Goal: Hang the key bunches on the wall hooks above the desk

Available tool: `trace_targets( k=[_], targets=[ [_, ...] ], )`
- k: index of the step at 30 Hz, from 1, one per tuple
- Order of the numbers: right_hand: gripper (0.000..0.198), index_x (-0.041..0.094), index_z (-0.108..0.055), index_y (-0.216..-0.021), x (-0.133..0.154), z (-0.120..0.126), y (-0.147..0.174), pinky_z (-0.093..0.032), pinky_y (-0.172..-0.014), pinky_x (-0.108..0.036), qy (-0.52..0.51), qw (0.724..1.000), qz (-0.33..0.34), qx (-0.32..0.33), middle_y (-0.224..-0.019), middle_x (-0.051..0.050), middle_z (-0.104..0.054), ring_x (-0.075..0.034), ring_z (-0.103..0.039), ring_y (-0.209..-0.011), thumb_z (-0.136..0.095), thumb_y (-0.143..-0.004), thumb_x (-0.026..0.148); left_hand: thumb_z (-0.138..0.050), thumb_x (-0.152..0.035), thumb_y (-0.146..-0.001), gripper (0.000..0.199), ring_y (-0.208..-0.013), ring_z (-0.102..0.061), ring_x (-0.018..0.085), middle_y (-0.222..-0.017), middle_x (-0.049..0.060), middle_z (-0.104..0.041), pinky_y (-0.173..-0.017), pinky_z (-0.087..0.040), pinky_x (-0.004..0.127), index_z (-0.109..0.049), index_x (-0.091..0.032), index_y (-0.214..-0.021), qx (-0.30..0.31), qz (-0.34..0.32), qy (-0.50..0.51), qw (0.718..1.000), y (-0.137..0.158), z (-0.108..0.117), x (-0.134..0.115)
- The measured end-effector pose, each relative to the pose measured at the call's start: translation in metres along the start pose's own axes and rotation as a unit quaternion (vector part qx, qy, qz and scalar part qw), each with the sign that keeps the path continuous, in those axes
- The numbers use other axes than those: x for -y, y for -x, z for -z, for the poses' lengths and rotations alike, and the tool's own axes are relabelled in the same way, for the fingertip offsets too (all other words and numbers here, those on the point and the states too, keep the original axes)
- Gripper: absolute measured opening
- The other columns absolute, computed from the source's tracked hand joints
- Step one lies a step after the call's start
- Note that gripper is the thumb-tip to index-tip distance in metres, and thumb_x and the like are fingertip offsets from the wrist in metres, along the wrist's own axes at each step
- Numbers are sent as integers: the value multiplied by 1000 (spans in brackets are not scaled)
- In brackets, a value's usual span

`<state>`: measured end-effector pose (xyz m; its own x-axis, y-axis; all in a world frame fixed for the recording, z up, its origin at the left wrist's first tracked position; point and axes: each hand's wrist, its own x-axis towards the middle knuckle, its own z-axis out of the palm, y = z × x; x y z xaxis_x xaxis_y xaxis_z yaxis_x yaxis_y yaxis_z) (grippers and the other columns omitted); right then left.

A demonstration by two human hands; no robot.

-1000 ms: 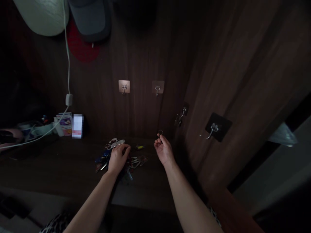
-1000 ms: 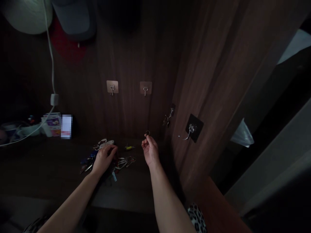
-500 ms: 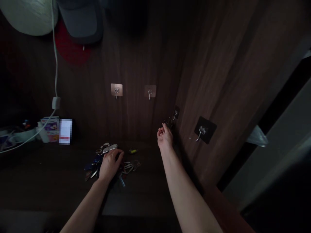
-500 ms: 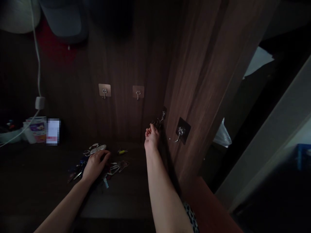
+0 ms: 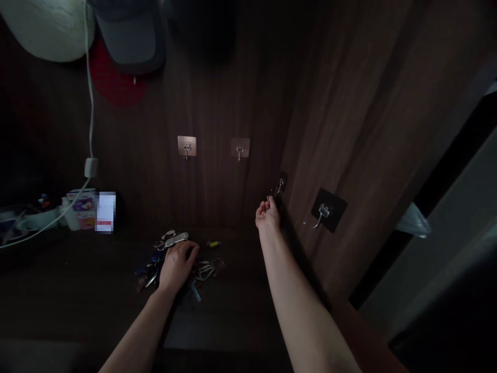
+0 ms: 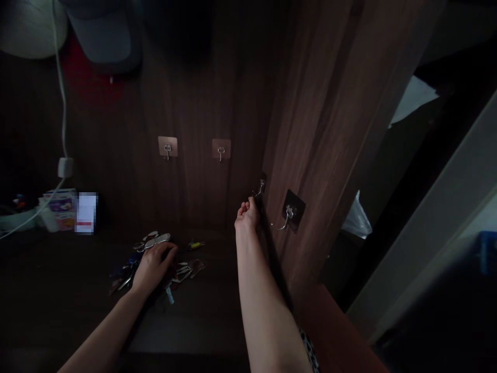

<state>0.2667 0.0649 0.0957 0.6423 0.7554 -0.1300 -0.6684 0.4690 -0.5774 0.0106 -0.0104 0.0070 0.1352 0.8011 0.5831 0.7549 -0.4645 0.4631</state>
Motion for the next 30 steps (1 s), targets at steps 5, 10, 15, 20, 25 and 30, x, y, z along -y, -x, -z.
trace_targets(
  k=[5, 10, 15, 20, 25, 30],
  targets=[
    [18, 21, -48, -66, -5, 9, 2, -39, -40, -13, 5, 1000, 13, -9, -52, 9, -47, -4, -51, -47, -63, -74, 29, -40, -38, -87, 29, -87, -62, 22, -83, 4, -68, -76, -44, 33, -64, -22, -83, -8, -8, -1, 1000, 0, 0, 1],
    [18, 21, -49, -69, -11, 23, 10, -39, -41, -13, 7, 1000, 23, -13, -53, 10, -48, -3, -51, -47, -66, -71, 26, -43, -35, -86, 25, -87, -62, 22, -83, 3, -68, -78, -44, 34, -64, -23, -82, 1, 9, -4, 1000, 0, 2, -3],
    [19, 22, -50, -70, -19, 41, 21, -39, -41, -14, 19, 999, 31, -11, -52, 9, -50, -5, -53, -48, -68, -67, 26, -43, -36, -85, 25, -85, -61, 22, -83, 3, -68, -75, -44, 33, -64, -22, -81, -9, 5, 5, 1000, 0, 1, -1],
    [18, 22, -54, -74, -33, 64, 33, -40, -43, -15, 65, 997, 30, 11, -51, 10, -51, -5, -54, -48, -68, -64, 27, -42, -37, -86, 26, -86, -61, 22, -82, 3, -68, -76, -44, 33, -64, -22, -81, -3, 4, 10, 1000, 0, 1, 0],
    [17, 21, -55, -71, -52, 79, 46, -36, -42, -15, 121, 992, 8, 21, -48, 10, -51, -5, -53, -46, -68, -61, 27, -43, -34, -85, 24, -86, -61, 22, -83, 4, -68, -78, -44, 34, -63, -22, -81, -19, 16, 2, 1000, -1, 1, 3],
    [18, 19, -59, -68, -64, 80, 56, -36, -46, -17, 219, 972, 10, 90, -48, 8, -55, -7, -53, -50, -70, -58, 30, -43, -32, -85, 22, -91, -61, 24, -88, 5, -69, -81, -43, 37, -63, -23, -82, -29, 46, -31, 998, 0, 3, 5]
  ],
)
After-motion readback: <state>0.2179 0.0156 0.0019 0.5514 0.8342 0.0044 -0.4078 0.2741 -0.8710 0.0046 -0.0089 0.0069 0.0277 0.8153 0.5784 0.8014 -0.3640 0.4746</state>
